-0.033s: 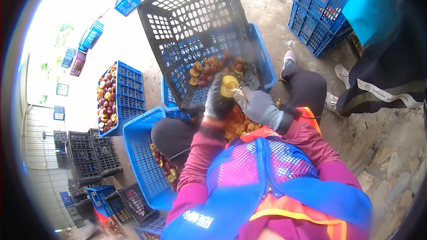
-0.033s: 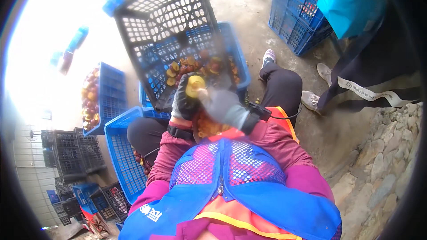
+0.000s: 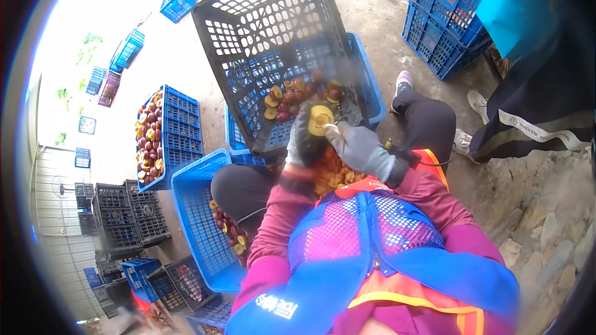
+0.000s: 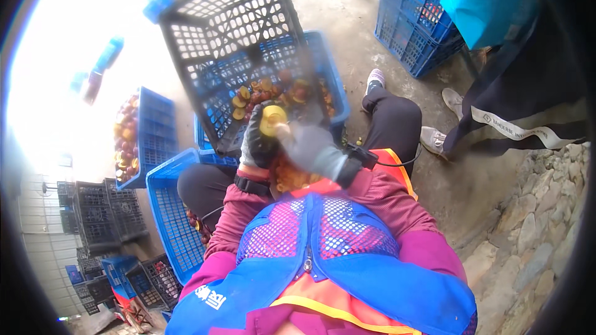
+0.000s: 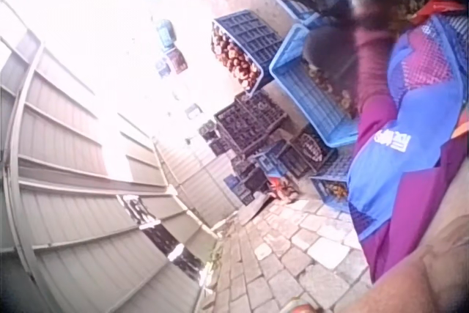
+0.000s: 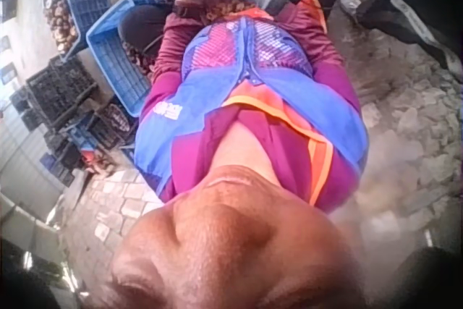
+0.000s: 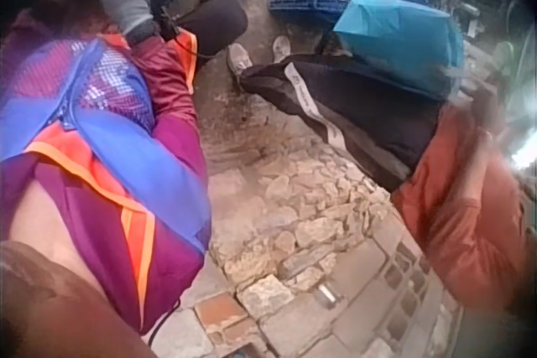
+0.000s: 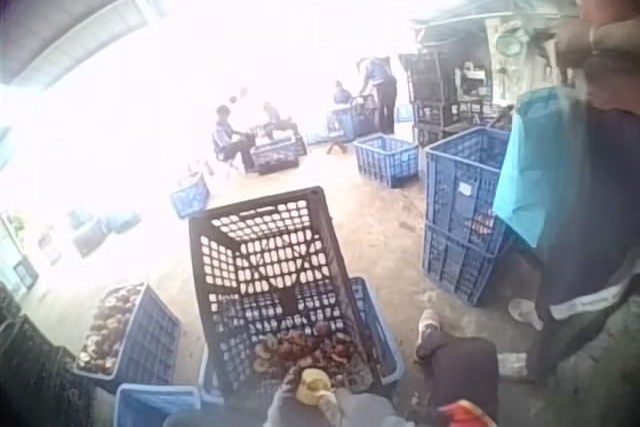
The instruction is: Peeling and pitting fruits, placing flesh into a bowl and skins into a crate.
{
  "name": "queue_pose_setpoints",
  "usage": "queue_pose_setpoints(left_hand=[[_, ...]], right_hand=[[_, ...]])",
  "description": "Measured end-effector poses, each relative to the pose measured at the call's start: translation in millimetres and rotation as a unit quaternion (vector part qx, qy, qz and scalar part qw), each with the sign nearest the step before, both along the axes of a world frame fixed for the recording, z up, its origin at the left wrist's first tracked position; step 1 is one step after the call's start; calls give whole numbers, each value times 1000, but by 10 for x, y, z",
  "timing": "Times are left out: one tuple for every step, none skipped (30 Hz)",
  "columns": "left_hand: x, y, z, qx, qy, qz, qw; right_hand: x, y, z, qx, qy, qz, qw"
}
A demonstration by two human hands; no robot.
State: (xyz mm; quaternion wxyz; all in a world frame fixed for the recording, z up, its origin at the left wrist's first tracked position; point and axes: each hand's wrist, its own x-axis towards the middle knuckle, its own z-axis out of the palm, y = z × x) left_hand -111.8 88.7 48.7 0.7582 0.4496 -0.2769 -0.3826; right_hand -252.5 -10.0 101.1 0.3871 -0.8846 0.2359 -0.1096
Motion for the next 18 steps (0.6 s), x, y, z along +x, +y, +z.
queue_pose_setpoints(left_hand=[[-85, 6, 58, 64, -291, 95, 950], [-99, -12, 109, 65, -290, 93, 950], [-96, -41, 155, 80, -390, 114, 910], [-93, -63, 196, 92, -486, 133, 859], [-99, -51, 229, 91, -486, 132, 859], [-100, -18, 258, 114, -378, 71, 916], [-82, 23, 237, 126, -321, 36, 938], [-60, 49, 226, 139, -262, 7, 955], [-6, 61, 154, 119, -54, -19, 991], [-3, 38, 170, 93, 158, -45, 982], [-40, 54, 182, 77, 69, -38, 994], [-84, 71, 193, 62, -18, -23, 998], [-104, 57, 270, 95, -220, 16, 971], [-119, 31, 275, 109, -318, 30, 941], [-132, -6, 280, 121, -411, 52, 902], [-151, -24, 255, 119, -399, 77, 906], [-154, -29, 216, 117, -385, 102, 910], [-91, -46, 31, 120, -384, 105, 909]], right_hand=[[-12, 7, -26, 8, -8, -3, 1000], [-26, 8, -48, 15, -16, -6, 1000], [-43, 2, -63, 16, -16, -7, 1000], [-58, -16, -70, 28, -19, -5, 999], [-74, -32, -83, 41, -23, -3, 999], [-85, -44, -133, 41, -23, -4, 999], [-93, -32, -182, 39, -24, -3, 999], [-106, -20, -224, 37, -25, -2, 999], [-119, -9, -264, 39, -25, -2, 999], [-123, -12, -252, 40, -28, -8, 999], [-129, -16, -250, 40, -31, -13, 999], [-143, -23, -262, 41, -29, -15, 999], [-151, -36, -260, 32, -12, -12, 999], [-156, -49, -262, 23, 5, -10, 1000], [-150, -60, -266, 23, 6, -12, 1000], [-121, -32, -263, 20, 24, -4, 1000], [-96, 5, -264, 17, 42, 6, 999], [-79, 43, -275, 19, 42, 9, 999]])
